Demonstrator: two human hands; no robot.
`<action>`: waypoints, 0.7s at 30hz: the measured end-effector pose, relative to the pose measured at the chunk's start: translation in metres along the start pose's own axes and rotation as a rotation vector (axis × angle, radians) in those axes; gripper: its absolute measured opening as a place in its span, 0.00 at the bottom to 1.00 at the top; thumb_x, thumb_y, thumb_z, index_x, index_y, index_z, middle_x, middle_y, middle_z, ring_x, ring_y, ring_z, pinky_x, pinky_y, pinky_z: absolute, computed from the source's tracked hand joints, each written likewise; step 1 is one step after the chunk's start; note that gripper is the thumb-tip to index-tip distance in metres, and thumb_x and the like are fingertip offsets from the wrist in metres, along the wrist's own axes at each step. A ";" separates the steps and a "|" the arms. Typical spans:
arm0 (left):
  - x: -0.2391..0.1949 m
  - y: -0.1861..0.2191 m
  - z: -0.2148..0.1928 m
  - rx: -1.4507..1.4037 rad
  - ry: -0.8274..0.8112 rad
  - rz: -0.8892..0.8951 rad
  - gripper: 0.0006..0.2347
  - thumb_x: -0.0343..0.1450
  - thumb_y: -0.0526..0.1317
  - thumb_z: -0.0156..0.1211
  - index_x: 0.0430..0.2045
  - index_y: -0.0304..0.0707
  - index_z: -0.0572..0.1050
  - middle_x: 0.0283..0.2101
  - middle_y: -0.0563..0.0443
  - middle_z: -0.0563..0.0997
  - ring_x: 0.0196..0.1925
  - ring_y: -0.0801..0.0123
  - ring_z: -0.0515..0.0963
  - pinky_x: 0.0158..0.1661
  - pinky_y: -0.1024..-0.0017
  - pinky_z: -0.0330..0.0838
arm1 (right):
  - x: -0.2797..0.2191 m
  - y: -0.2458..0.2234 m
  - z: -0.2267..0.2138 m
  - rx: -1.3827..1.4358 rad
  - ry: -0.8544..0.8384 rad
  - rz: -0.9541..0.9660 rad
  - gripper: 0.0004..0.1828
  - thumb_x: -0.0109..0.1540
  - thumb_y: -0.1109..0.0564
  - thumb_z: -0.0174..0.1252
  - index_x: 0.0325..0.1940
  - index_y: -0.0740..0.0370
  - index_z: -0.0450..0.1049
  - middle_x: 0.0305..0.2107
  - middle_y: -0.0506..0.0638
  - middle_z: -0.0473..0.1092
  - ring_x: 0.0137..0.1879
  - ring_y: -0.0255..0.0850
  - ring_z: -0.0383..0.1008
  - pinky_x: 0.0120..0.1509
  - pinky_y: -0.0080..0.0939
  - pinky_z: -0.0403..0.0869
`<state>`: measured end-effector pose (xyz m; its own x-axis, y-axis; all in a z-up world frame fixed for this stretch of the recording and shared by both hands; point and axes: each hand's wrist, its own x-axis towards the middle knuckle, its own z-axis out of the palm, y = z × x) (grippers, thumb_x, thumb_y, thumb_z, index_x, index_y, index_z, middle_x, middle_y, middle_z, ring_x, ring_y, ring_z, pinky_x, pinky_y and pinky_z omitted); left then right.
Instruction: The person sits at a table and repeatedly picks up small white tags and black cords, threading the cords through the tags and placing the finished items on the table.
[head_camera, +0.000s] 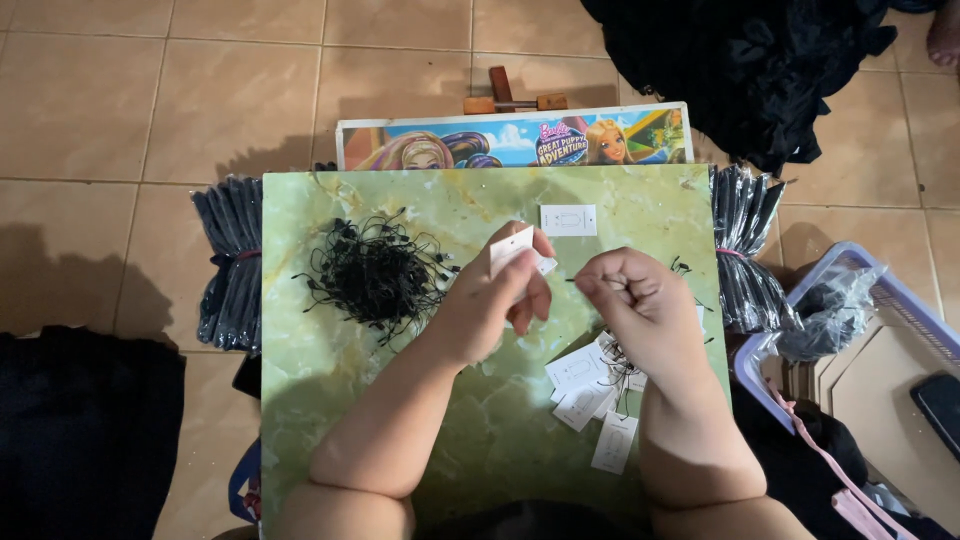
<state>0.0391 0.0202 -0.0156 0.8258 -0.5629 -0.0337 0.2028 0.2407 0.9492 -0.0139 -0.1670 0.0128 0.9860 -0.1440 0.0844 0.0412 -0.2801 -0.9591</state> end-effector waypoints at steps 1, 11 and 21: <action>0.001 -0.002 0.001 0.000 -0.001 0.000 0.13 0.78 0.51 0.43 0.44 0.43 0.69 0.23 0.47 0.78 0.20 0.74 0.74 0.23 0.78 0.68 | -0.001 0.003 -0.001 0.000 0.001 0.000 0.02 0.61 0.66 0.64 0.37 0.63 0.80 0.12 0.39 0.54 0.20 0.26 0.55 0.32 0.27 0.63; 0.001 -0.015 0.023 0.025 -0.127 -0.032 0.30 0.75 0.68 0.28 0.53 0.43 0.66 0.38 0.43 0.79 0.46 0.60 0.81 0.50 0.63 0.73 | -0.013 0.041 0.002 -0.298 0.175 -0.231 0.02 0.64 0.60 0.63 0.37 0.57 0.77 0.12 0.41 0.56 0.19 0.36 0.60 0.32 0.34 0.65; -0.004 -0.003 0.028 0.093 -0.135 -0.032 0.26 0.78 0.61 0.35 0.50 0.37 0.70 0.35 0.44 0.73 0.37 0.66 0.76 0.38 0.63 0.83 | -0.013 0.038 0.010 -0.378 0.233 -0.318 0.06 0.61 0.65 0.65 0.36 0.57 0.77 0.12 0.42 0.55 0.18 0.39 0.60 0.31 0.37 0.69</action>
<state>0.0207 -0.0006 -0.0100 0.7401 -0.6719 -0.0284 0.1735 0.1501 0.9733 -0.0239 -0.1662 -0.0278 0.8707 -0.1911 0.4532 0.2281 -0.6596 -0.7162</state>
